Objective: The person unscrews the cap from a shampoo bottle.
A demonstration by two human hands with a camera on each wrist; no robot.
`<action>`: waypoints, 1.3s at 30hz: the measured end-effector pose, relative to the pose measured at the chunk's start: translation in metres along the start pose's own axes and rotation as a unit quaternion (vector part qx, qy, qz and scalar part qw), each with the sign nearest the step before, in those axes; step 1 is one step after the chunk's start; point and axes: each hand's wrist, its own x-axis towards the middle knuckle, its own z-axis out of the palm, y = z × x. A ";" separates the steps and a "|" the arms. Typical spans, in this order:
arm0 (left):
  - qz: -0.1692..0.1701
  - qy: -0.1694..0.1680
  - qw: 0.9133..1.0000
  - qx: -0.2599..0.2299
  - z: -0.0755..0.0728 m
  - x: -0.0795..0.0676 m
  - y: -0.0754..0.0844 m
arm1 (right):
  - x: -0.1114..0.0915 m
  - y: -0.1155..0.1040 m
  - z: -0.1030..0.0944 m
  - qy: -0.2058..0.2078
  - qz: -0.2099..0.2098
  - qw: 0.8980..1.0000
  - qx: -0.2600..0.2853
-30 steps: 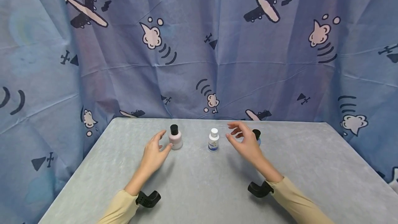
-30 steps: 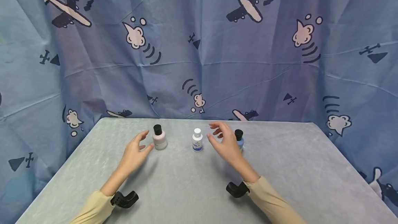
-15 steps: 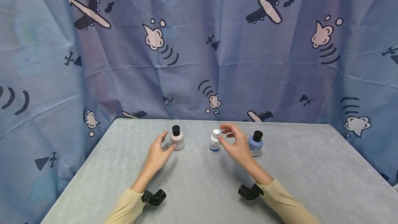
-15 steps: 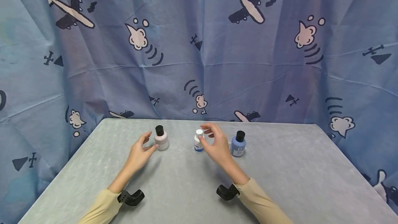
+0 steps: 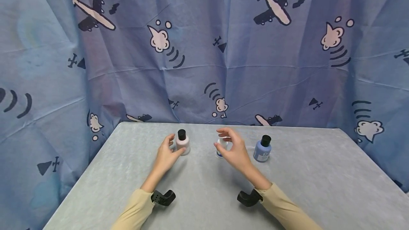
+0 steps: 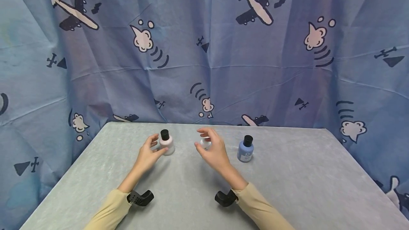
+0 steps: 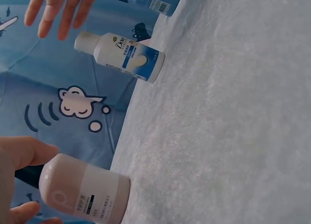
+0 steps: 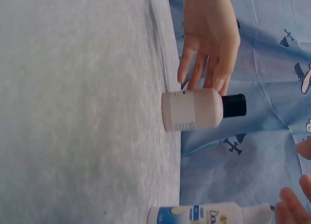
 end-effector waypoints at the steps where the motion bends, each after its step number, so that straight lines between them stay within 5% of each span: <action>1: -0.002 0.000 1.000 -0.002 0.001 0.001 -0.001 | 0.000 0.000 0.001 -0.002 0.000 1.000 0.002; 29: -0.015 0.011 1.000 -0.019 0.019 0.009 -0.011 | 0.010 0.003 0.036 -0.053 0.043 0.997 0.045; 39: -0.006 0.024 0.999 -0.033 0.021 0.009 -0.012 | 0.009 0.000 0.042 -0.054 -0.015 0.998 0.005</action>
